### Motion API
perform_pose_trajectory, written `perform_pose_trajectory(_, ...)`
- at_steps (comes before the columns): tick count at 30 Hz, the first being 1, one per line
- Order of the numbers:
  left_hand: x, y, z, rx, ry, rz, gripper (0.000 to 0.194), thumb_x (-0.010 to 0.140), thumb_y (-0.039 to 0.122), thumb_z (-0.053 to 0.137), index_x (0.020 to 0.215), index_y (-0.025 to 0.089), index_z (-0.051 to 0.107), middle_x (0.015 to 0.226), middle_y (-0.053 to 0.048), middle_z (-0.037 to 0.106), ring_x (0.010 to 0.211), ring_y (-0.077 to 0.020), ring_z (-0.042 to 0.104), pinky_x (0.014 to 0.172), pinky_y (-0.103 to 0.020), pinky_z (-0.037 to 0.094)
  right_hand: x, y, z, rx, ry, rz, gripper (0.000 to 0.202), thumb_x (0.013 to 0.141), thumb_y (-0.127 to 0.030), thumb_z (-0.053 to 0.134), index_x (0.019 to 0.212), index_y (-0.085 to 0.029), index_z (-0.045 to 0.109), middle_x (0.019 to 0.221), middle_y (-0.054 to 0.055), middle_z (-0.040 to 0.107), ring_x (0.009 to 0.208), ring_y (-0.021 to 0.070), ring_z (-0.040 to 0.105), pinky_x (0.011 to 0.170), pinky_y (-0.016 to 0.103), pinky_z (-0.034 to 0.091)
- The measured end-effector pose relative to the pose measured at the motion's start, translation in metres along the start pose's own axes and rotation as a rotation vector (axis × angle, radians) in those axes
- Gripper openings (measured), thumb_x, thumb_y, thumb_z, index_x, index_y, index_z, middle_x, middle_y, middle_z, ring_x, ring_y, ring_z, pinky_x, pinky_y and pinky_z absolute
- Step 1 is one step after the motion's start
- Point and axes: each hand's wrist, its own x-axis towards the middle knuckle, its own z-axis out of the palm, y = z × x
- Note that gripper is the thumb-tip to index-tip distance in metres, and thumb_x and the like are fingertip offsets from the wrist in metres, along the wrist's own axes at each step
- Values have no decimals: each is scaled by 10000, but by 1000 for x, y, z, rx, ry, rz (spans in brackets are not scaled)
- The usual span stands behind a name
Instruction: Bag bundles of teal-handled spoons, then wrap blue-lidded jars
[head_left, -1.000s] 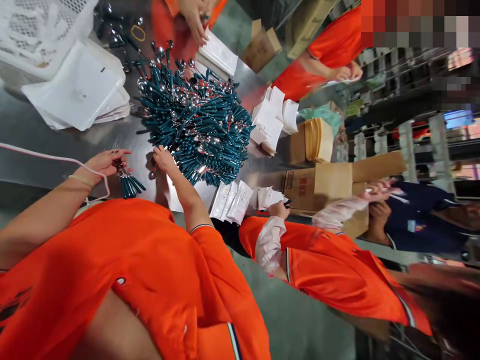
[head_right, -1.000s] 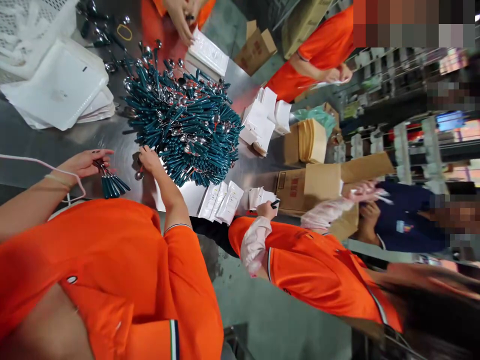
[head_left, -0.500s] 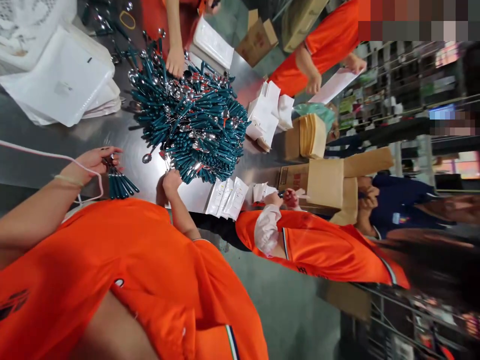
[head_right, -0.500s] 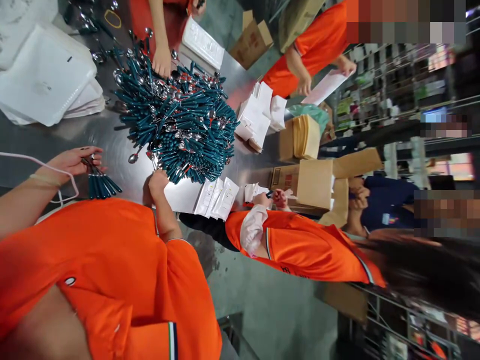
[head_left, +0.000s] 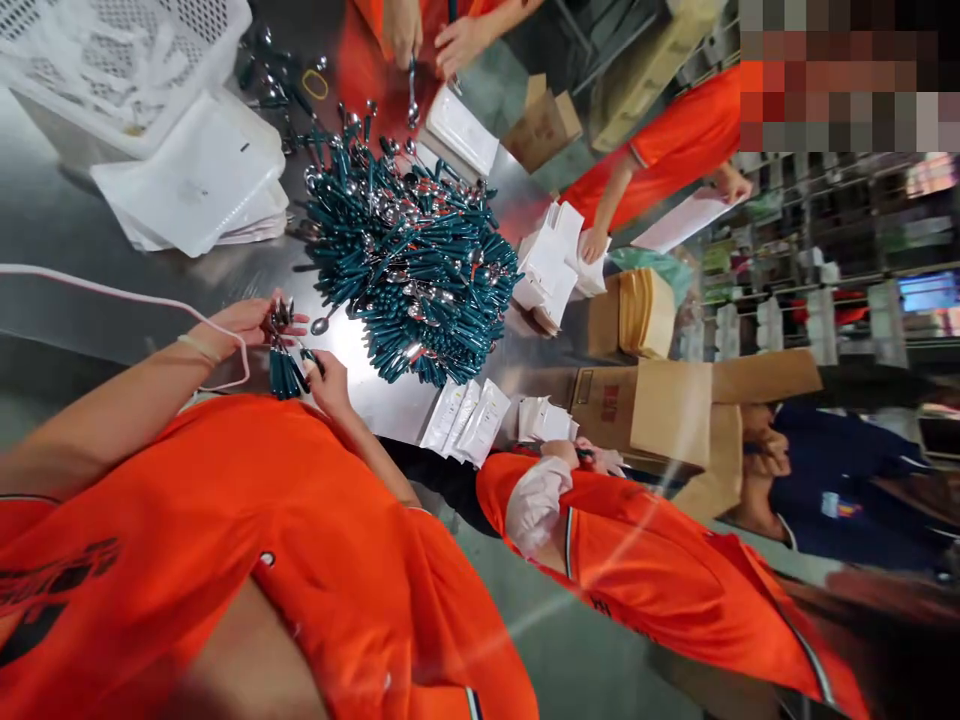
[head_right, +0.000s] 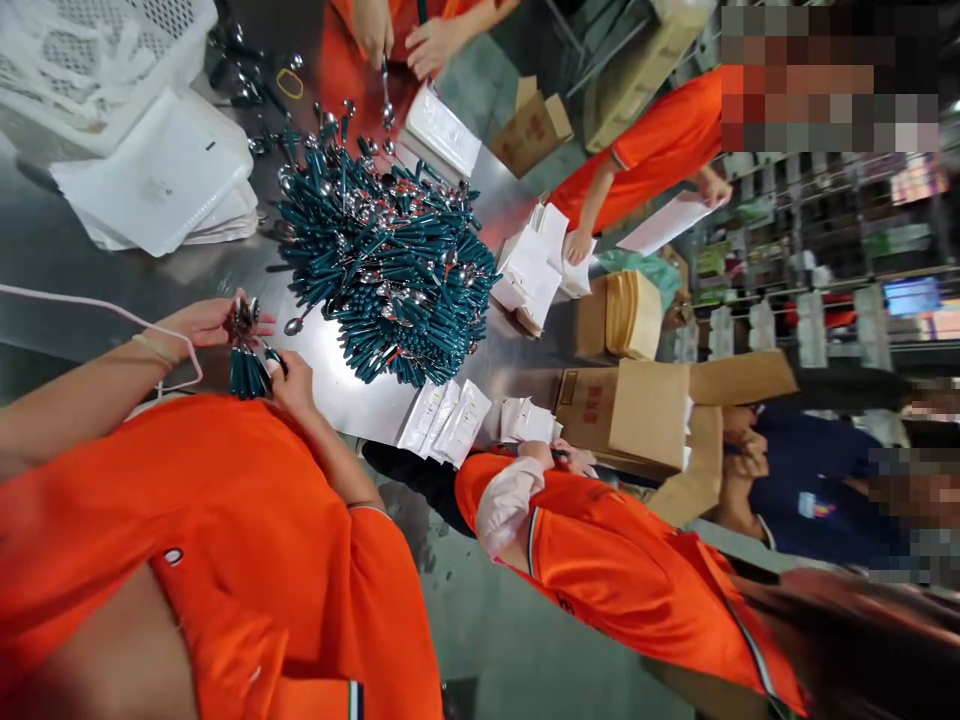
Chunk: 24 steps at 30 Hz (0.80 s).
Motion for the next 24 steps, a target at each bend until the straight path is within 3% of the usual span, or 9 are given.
perform_pose_trajectory(4,2,-4,-6,-40,-12,29,413,1269,464,455,1178,108,642,821,-68,725,836,-219,720,855,-369,602,-6,-1,12,-164,43,-169,157,1083,-323,688,1087,-191,773,1032,82,792,1038,231,741,1026,343,632)
perform_pose_trajectory(8,1,-10,-13,-42,-50,74,449,1226,550,561,1257,116,670,790,-37,685,819,-238,724,879,-414,606,-10,4,17,-179,62,-190,172,1110,-301,594,1152,-189,718,1123,101,784,1092,226,724,1066,339,601)
perform_pose_trajectory(12,-1,-10,-13,-42,-14,79,432,1207,527,626,1192,100,690,775,-36,653,797,-245,713,865,-421,605,-13,8,19,-136,-7,-113,171,1111,-303,556,1218,-208,650,1068,55,740,983,196,704,976,293,593)
perform_pose_trajectory(17,-5,-10,-9,-76,3,110,445,1220,526,600,1085,110,679,740,-26,621,795,-210,652,927,-444,629,-15,5,18,-130,1,25,158,1115,-323,550,1232,-247,624,897,-16,668,792,178,648,842,273,571)
perform_pose_trajectory(21,-9,-9,-6,-64,10,98,264,1242,342,589,1152,110,675,785,-24,669,816,-176,643,1020,-465,638,-13,-2,18,-124,-20,66,128,1082,-355,635,1150,-252,671,861,-29,668,800,172,666,830,267,587)
perform_pose_trajectory(24,-9,-6,-6,-38,-27,77,98,1188,102,634,1260,108,702,808,-13,687,795,-161,654,1009,-460,648,-3,-14,10,18,-76,114,305,1084,-533,690,1112,-230,711,809,-30,657,761,162,664,773,262,615)
